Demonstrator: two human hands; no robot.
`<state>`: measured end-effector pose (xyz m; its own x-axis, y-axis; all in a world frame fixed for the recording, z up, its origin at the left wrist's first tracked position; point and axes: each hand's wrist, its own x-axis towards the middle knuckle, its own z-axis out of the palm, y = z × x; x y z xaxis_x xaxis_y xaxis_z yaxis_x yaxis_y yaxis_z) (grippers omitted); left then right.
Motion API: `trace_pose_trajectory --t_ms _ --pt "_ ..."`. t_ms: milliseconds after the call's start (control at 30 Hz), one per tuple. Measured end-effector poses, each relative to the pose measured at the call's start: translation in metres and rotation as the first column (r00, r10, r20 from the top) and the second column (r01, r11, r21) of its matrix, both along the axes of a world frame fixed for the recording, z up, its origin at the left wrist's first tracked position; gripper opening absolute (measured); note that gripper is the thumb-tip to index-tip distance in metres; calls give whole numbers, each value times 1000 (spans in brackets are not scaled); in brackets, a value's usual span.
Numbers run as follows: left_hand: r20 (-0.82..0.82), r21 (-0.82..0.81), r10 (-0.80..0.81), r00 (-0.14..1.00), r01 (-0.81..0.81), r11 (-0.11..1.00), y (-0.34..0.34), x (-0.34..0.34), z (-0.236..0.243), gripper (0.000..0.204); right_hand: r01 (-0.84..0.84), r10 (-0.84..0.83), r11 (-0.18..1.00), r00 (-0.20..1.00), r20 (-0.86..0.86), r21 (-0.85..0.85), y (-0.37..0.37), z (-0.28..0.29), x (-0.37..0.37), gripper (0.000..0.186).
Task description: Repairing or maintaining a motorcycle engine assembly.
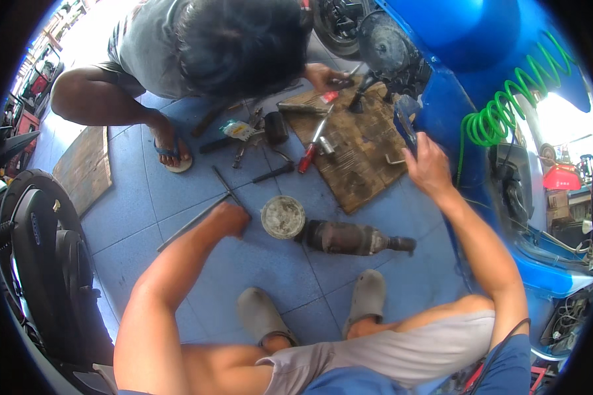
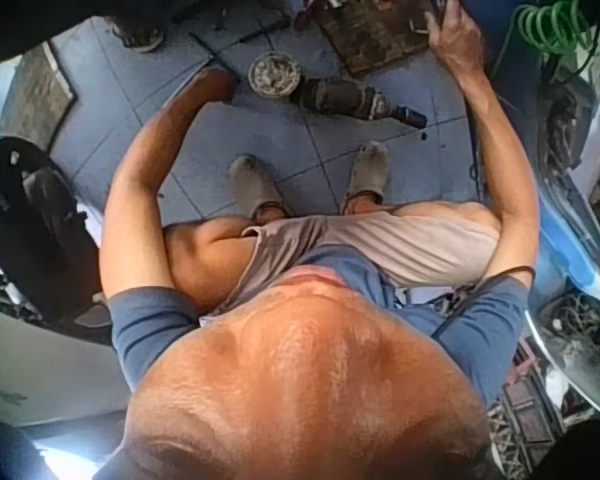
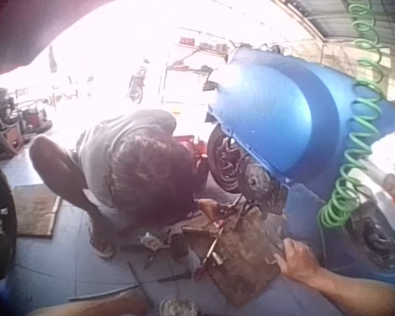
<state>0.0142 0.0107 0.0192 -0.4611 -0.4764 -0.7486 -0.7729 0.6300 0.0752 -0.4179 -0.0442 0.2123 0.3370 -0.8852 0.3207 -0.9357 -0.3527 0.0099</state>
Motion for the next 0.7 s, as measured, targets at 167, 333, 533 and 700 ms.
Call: trace_pose_trajectory --t_ms 167,333,533,700 --pt "-24 -51 -14 1000 13 999 3 2 -1 41 1 0 1000 1000 -3 3 0 1 0 28" --pt "-38 -55 -24 999 22 998 1 0 2 43 11 -11 1000 1000 2 25 -1 0 -1 28" --pt "-11 8 -12 1000 12 1000 -1 0 6 42 10 -10 1000 1000 3 23 -1 1 0 27" --pt "-17 -8 9 1000 -9 1000 0 0 5 44 0 0 1000 1000 -2 17 -2 -1 -3 27"
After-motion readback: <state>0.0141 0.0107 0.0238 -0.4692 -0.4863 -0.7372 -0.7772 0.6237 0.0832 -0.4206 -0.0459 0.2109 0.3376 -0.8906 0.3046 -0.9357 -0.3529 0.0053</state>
